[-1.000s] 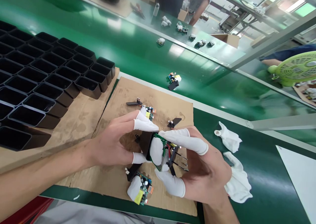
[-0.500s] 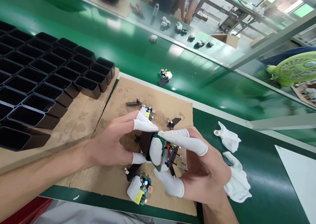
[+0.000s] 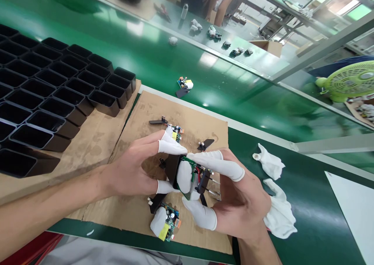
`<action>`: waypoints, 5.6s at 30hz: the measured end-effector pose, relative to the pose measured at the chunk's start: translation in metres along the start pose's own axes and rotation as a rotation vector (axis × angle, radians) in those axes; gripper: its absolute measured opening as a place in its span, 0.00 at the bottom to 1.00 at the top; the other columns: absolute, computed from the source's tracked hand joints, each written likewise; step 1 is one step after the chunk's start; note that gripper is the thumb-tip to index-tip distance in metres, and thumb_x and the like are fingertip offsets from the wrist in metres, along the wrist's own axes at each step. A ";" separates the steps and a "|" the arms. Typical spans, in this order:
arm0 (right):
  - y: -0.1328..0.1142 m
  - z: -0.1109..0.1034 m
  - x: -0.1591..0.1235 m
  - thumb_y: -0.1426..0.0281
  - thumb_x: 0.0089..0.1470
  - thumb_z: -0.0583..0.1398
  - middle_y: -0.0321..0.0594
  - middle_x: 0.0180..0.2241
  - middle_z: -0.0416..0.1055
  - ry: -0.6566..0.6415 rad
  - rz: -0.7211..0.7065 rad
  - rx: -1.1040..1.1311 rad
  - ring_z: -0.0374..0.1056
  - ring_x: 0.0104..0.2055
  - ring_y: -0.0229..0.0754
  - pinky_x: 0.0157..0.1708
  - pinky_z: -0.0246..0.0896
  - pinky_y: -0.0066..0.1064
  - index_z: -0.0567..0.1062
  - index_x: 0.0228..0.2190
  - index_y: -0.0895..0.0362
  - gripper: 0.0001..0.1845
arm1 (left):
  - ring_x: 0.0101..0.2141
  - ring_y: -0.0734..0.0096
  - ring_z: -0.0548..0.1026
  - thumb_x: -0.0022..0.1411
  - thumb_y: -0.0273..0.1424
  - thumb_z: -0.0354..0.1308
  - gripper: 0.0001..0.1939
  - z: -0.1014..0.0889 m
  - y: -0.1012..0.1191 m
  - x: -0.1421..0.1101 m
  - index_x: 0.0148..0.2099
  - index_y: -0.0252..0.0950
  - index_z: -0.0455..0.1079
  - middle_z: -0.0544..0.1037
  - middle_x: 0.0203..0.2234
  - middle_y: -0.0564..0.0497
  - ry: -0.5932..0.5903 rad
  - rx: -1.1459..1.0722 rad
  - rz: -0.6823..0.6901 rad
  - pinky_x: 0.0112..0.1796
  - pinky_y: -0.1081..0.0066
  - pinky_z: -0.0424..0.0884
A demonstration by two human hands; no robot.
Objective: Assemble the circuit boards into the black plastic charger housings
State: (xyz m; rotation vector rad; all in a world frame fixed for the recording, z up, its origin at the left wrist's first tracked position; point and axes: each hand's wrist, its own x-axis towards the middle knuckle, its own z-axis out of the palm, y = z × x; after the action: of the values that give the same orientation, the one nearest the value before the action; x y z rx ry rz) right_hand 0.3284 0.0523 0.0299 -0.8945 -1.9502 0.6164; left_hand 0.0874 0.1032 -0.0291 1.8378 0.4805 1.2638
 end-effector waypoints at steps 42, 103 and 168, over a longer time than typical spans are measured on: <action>-0.003 0.013 0.004 0.70 0.59 0.77 0.46 0.55 0.82 -0.043 0.142 -0.022 0.81 0.51 0.52 0.49 0.80 0.43 0.80 0.64 0.45 0.33 | 0.50 0.55 0.83 0.56 0.25 0.80 0.31 0.002 -0.004 -0.008 0.62 0.41 0.79 0.82 0.50 0.46 0.009 -0.018 -0.104 0.53 0.58 0.83; 0.010 0.023 -0.004 0.60 0.76 0.66 0.43 0.54 0.80 0.046 0.406 0.279 0.78 0.53 0.49 0.58 0.76 0.43 0.82 0.62 0.43 0.17 | 0.49 0.49 0.87 0.52 0.27 0.84 0.27 0.008 0.005 0.002 0.54 0.42 0.85 0.86 0.50 0.43 0.081 -0.154 -0.266 0.51 0.53 0.90; -0.171 0.187 -0.079 0.45 0.55 0.78 0.38 0.57 0.85 0.507 0.890 1.191 0.79 0.61 0.49 0.62 0.78 0.44 0.83 0.50 0.44 0.28 | 0.47 0.56 0.86 0.56 0.39 0.85 0.24 0.048 0.188 -0.153 0.50 0.39 0.81 0.88 0.46 0.46 0.912 -0.246 -0.484 0.53 0.61 0.84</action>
State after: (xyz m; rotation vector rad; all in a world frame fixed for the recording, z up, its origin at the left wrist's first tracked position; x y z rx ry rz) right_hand 0.1348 -0.1290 0.0181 -0.9111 -0.4141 1.6104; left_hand 0.0401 -0.1331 0.0261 0.7799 1.1141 1.6569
